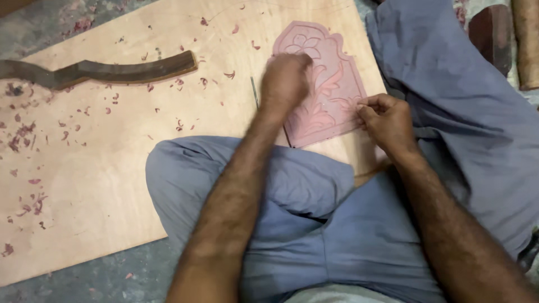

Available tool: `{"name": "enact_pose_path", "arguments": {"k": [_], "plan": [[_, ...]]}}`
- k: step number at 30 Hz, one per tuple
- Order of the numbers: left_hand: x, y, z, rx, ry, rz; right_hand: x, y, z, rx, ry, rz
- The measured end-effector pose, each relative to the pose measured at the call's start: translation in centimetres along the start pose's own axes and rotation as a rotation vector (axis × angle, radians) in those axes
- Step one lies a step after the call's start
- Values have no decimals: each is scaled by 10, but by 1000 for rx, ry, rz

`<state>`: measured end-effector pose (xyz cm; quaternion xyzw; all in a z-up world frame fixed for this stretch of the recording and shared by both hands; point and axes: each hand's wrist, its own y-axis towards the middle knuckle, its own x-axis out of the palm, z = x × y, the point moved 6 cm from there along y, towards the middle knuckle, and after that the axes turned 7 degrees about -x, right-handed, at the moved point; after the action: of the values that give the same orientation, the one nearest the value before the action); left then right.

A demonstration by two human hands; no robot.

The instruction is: The person carves decorative floral patterns into a wooden plaque by hand, occasionally using a small tool to refine the details.

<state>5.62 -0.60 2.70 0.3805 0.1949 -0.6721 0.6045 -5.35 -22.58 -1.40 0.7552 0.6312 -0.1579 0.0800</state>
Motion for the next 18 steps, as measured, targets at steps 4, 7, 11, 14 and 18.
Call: {"name": "enact_pose_path", "arguments": {"k": [4,7,11,14,18], "plan": [[-99,-5,-29,-10,-292,147,22,9,-16,-83,-143,-21],[-158,-27,-63,-32,-444,275,44,25,-30,-215,-191,-38],[-154,-37,-128,-421,-694,229,76,43,-45,-310,-250,-11],[-141,-20,-156,-481,-728,217,96,54,-44,-151,-294,-11],[-125,2,-147,-231,-725,232,110,56,-61,-454,-583,62]]}}
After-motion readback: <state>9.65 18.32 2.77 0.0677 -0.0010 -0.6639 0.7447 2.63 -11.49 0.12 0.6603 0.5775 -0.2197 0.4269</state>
